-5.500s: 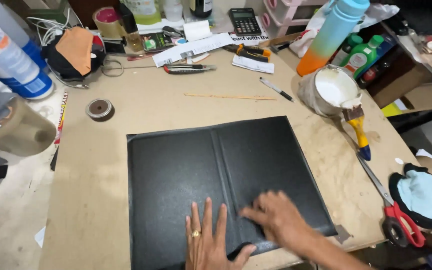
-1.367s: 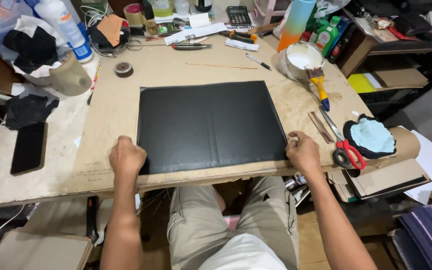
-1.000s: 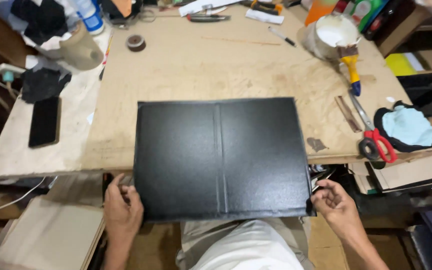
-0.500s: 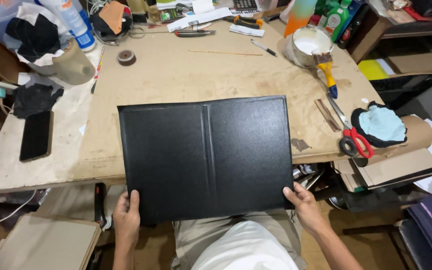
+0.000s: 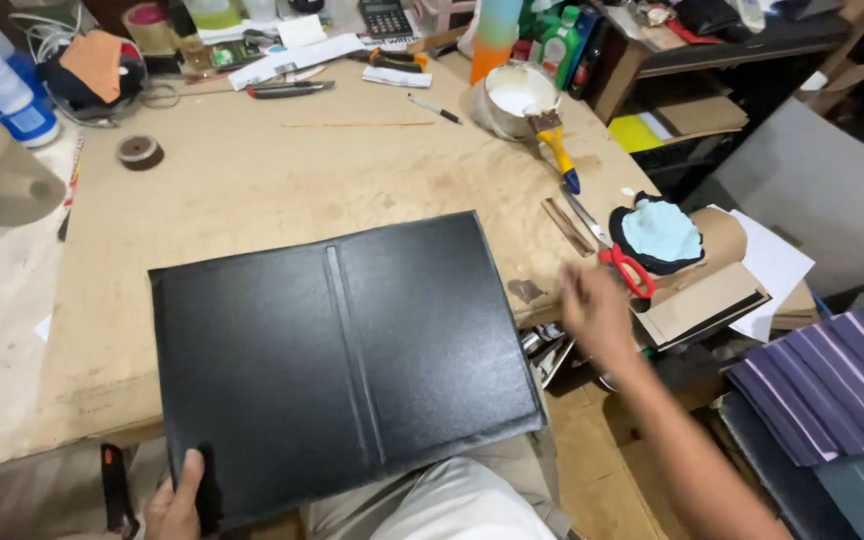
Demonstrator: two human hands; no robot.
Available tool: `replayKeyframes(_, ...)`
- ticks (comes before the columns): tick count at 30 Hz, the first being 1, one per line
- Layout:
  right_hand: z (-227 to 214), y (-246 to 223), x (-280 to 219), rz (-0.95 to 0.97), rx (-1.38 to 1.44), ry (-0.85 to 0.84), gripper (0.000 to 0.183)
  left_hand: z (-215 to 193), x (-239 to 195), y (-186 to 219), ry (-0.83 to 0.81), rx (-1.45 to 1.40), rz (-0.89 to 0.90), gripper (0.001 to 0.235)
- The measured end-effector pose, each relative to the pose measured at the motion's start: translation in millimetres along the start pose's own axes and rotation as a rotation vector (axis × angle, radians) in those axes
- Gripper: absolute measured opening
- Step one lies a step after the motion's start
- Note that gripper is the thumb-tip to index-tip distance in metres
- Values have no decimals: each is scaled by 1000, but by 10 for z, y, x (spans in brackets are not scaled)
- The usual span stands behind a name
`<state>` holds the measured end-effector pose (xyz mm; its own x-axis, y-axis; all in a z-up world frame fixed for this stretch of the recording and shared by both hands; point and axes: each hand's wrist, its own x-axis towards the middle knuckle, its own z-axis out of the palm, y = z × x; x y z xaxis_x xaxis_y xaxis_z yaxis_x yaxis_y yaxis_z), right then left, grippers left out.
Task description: Smoothing a black adhesive cover onto a cardboard piece and trimming the excess material with scissors.
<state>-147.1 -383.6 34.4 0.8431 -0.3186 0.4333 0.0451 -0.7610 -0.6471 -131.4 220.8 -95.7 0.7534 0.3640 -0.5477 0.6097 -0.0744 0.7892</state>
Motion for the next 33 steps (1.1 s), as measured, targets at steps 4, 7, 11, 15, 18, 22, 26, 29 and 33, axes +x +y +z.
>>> replayKeyframes(4, 198, 580, 834, -248, -453, 60, 27, 272, -287, 93, -52, 107, 614, 77)
replayKeyframes(7, 330, 553, 1173, -89, -612, -46, 32, 479, -1147, 928, 4, -526, 47, 49)
replayKeyframes(11, 391, 700, 1433, 290, -486, -164, 62, 544, -1170, 1219, -15, -532, -8, 49)
replayKeyframes(15, 287, -40, 1226, 494, -308, -265, 47, 577, -1040, 1300, -18, -563, 0, 49)
replayKeyframes(18, 377, -477, 795, 120, -303, -161, 31, 606, -953, 1344, 5, -549, -66, 44)
replayKeyframes(22, 553, -1427, 208, 217, 90, -395, 17, 538, -891, 1307, 23, -356, -77, 40)
replayKeyframes(26, 955, -780, -296, -544, -417, -399, 37, 464, -742, 1225, 28, -92, -81, 34)
replayKeyframes(29, 1066, -1059, 93, -491, -349, -330, 22, 438, -745, 1340, 43, 92, -122, 38)
replayKeyframes(33, 1137, -1017, 334, -500, -422, -325, 43, 406, -716, 1333, 39, 179, -125, 36)
